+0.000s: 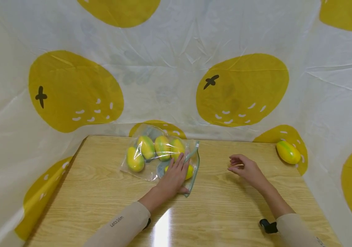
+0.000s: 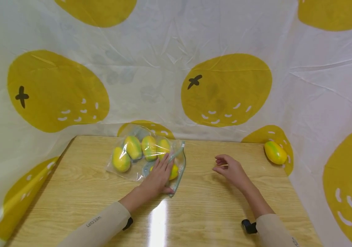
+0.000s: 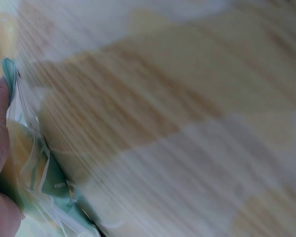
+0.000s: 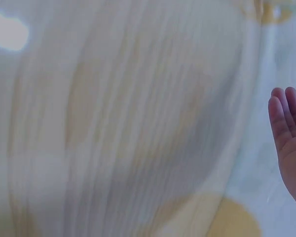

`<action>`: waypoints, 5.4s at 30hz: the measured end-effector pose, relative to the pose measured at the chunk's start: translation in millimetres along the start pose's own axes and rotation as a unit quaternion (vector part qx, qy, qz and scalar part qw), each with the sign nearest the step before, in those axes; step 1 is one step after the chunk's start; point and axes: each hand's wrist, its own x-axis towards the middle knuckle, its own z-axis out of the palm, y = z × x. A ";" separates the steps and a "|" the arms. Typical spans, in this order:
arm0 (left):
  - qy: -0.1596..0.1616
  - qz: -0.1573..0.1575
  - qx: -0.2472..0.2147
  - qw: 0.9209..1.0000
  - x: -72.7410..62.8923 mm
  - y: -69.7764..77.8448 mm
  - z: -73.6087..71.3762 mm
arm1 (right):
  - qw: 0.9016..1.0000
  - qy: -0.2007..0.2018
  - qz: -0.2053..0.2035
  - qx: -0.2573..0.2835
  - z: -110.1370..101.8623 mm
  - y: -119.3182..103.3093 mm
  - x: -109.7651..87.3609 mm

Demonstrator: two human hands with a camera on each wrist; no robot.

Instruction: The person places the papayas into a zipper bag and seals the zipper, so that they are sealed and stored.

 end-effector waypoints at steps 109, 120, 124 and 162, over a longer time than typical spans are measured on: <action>-0.007 -0.006 -0.013 1.000 -0.3 -2.1 -1.4 | 0.990 -0.118 -0.072 -0.003 -7.8 -30.3 4.6; -0.007 -0.001 0.017 1.000 -0.1 -0.4 -2.0 | 0.981 -0.178 -0.074 0.006 13.6 -37.0 14.7; -0.002 -0.002 0.034 0.999 0.5 0.1 -1.9 | 0.979 -0.190 -0.073 -0.001 16.6 -38.4 17.7; 0.012 0.017 0.084 0.996 -3.5 1.7 3.2 | 0.979 -0.182 -0.089 0.026 74.3 -50.0 41.5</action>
